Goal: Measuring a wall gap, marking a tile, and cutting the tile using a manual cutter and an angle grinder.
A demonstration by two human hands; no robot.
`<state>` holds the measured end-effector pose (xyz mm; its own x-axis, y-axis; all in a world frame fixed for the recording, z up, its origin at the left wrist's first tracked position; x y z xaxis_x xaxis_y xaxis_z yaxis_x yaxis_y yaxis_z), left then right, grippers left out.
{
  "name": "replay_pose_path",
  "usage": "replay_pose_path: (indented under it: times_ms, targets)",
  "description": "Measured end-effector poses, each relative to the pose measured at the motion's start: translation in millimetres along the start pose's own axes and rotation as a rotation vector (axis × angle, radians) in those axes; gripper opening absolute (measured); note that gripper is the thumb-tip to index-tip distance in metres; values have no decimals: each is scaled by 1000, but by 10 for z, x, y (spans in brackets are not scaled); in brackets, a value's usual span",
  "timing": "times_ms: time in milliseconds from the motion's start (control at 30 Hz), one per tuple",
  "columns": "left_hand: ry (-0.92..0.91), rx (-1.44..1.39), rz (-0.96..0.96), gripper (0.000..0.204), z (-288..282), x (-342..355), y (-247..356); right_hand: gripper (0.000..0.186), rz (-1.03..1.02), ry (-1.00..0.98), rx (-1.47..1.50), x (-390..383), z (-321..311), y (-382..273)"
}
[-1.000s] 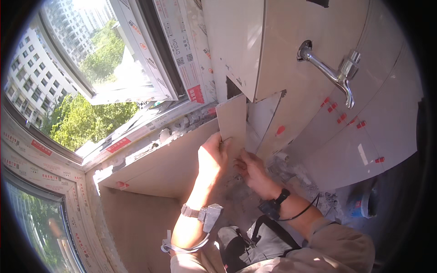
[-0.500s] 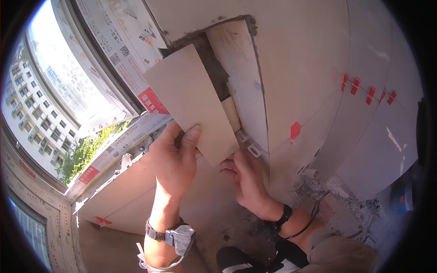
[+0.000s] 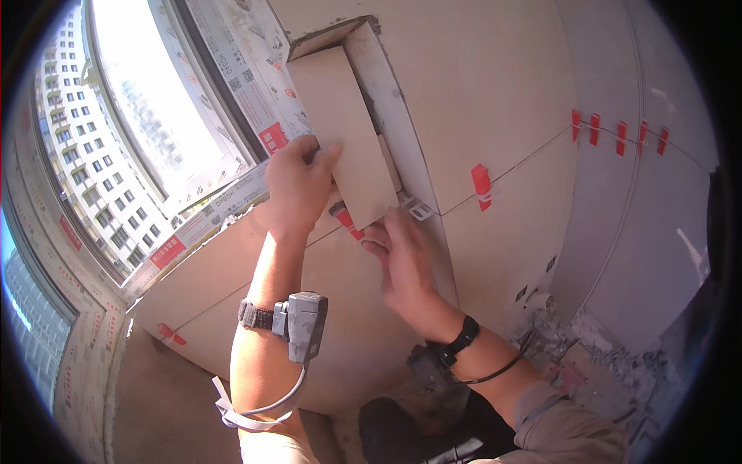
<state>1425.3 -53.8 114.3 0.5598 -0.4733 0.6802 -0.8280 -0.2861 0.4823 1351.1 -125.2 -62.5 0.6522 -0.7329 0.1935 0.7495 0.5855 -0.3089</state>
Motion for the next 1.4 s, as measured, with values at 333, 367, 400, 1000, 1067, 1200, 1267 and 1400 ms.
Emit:
replay_pose_path:
  times_ms: [333,367,400,1000,1067,1200,1267,1400]
  targets:
    - [-21,-26,-18,28,-29,-34,-51,14,7,-57,-59,-93,23,-41]
    - [-40,-10,-40,28,-42,-75,-71,13,21,-63,-65,-125,18,-38]
    - [-36,-12,-37,28,-66,-118,-97,13,18,-67,-67,-166,23,-48]
    - [5,-379,-108,13,108,-1474,-777,26,259,-178,-708,-731,-1047,-208]
    - [-9,-417,-163,12,192,-1536,-773,24,67,-193,-784,-717,-994,-361]
    - [-94,-427,-149,13,370,-1717,-765,23,-154,-247,-880,-689,-972,-665]
    - [-200,-450,-177,17,532,-1809,-749,24,-281,-237,-1003,-687,-881,-886]
    - [-289,-650,-146,19,774,-1920,-632,26,-265,-216,-970,-565,-1019,-1043]
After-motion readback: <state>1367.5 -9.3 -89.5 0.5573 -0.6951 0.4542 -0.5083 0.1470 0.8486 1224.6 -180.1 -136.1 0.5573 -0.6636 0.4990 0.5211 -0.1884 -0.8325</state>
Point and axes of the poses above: each hand's wrist, its own x-axis towards the middle knuckle, its own z-axis out of the palm, y = z × x, the point moved 7 cm from there along x, towards the middle knuckle, and after that the axes turned 14 degrees about x, right-handed, at the moved point
